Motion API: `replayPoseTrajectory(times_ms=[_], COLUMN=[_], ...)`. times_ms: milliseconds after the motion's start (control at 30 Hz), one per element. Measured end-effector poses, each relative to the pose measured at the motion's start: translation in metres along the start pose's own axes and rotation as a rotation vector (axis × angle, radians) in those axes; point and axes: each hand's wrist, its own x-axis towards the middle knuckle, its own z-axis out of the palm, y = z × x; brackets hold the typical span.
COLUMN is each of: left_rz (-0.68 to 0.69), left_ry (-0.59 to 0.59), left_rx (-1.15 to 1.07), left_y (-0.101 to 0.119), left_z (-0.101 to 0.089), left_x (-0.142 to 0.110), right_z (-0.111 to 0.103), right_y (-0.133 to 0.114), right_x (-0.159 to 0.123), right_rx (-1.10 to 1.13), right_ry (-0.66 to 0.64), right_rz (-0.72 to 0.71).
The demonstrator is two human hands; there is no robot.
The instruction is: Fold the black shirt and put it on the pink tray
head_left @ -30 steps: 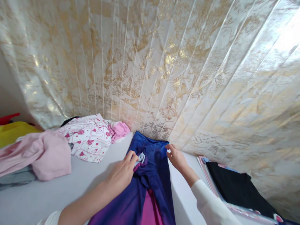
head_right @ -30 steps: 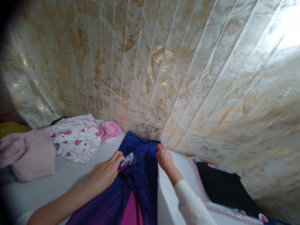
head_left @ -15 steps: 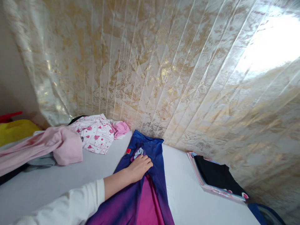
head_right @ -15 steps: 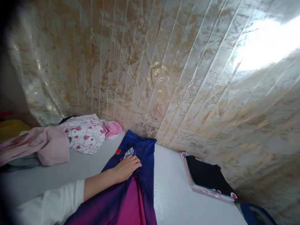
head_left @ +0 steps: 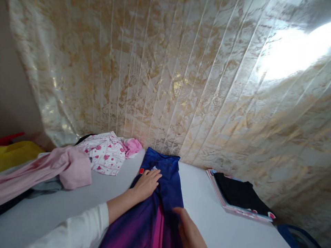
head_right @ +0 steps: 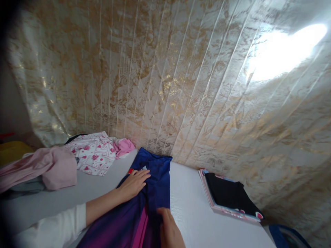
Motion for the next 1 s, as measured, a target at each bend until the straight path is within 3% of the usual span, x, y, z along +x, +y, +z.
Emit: replayPoseTrajectory(times_ms=[67, 167, 333, 633, 833, 1000], left_rz=[-0.033, -0.057, -0.100, -0.183, -0.253, -0.593], left_ry=[-0.019, -0.042, -0.039, -0.033, 0.049, 0.113], left_rx=[-0.012, -0.030, -0.036, 0.011, 0.057, 0.120], left_y=[-0.014, -0.031, -0.045, -0.075, -0.073, -0.070], left_z=[0.007, 0.018, 0.031, 0.047, 0.038, 0.022], left_x=[-0.002, -0.001, 0.018, 0.067, 0.082, 0.049], right_z=[0.017, 0.032, 0.030, 0.033, 0.035, 0.030], right_y=[0.026, 0.043, 0.052, 0.109, 0.126, 0.122], right_x=[0.028, 0.061, 0.108, 0.178, 0.202, 0.193], right_rx=[-0.080, -0.279, -0.459, -0.441, -0.419, -0.407], right_ry=[0.005, -0.049, -0.117, -0.110, -0.025, 0.138], right_rz=[0.037, 0.172, 0.316, 0.403, 0.409, 0.456])
